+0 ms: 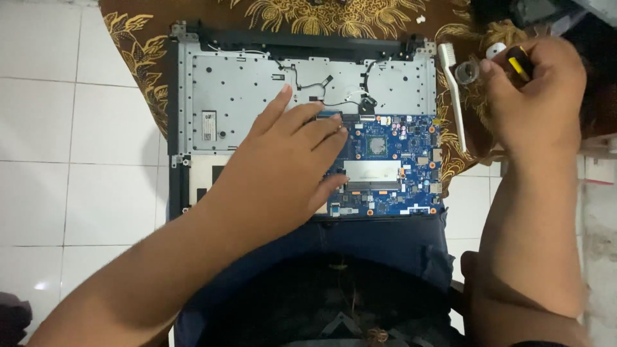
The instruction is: Reconnecting internal ribbon cables and components to a laptop motherboard during reassembly.
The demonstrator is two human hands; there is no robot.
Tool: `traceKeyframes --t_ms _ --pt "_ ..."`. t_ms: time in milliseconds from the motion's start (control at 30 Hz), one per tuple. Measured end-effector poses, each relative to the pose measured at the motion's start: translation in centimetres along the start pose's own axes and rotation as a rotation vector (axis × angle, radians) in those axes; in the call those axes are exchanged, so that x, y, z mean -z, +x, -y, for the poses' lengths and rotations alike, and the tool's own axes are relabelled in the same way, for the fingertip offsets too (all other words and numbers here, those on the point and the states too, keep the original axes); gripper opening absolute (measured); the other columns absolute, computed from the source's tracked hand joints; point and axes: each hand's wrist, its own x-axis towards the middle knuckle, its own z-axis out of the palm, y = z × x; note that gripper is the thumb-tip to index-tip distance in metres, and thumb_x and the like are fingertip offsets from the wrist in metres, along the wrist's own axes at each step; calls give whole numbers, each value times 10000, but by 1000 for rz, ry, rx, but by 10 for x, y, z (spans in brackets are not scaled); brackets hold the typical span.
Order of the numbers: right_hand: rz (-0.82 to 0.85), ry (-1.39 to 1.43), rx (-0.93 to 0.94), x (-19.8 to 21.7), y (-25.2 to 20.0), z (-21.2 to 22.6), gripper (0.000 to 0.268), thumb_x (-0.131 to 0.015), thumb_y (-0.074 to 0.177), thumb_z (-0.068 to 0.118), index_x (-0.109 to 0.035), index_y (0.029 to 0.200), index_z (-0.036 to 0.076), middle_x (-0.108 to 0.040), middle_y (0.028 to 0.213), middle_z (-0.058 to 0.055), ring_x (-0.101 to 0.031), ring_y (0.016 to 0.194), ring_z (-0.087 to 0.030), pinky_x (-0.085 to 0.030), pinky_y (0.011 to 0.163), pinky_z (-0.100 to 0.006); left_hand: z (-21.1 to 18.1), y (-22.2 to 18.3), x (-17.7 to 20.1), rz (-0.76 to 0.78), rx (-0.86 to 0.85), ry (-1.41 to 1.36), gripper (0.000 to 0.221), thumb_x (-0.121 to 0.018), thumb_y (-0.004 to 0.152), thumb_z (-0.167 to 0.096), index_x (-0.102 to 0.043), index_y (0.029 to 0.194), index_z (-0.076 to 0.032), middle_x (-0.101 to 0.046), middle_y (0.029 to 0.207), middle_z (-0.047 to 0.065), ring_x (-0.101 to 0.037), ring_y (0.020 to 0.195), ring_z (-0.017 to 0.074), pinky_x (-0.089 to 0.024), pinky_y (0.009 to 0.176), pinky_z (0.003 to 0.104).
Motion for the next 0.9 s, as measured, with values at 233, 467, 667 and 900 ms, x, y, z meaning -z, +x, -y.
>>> traceKeyframes --t_ms 233,467,667,900 --pt "54 84 -90 6 1 22 126 -858 1151 -61 -739 1114 -43 -650 1112 -190 -616 1020 -322 -457 867 -431 -4 4 5 -22 2 -83 438 -658 986 -376 -674 1322 -95 -699 1320 89 -575 1303 307 -285 1210 555" --pt "190 494 410 53 -7 168 96 -717 913 10 -707 995 -37 -625 839 -147 -611 669 -202 -522 647 -350 -26 6 36 -22 44 -967 348 -425 1074 -276 -675 1220 -84 -741 989 67 -712 914 253 -580 789 397" --pt "268 568 281 53 -33 159 169 -751 842 49 -712 996 -8 -607 941 -159 -596 671 -265 -492 629 -411 -24 2 42 82 273 -1334 280 -625 929 -432 -745 1052 -210 -797 1048 -1 -783 1028 160 -692 924 311" --pt "259 627 394 51 -32 166 193 -849 729 84 -705 827 0 -618 798 -136 -641 674 -254 -487 596 -403 -14 2 33 320 339 -1633 200 -768 853 -290 -780 968 -126 -794 931 24 -760 904 144 -648 912 294"
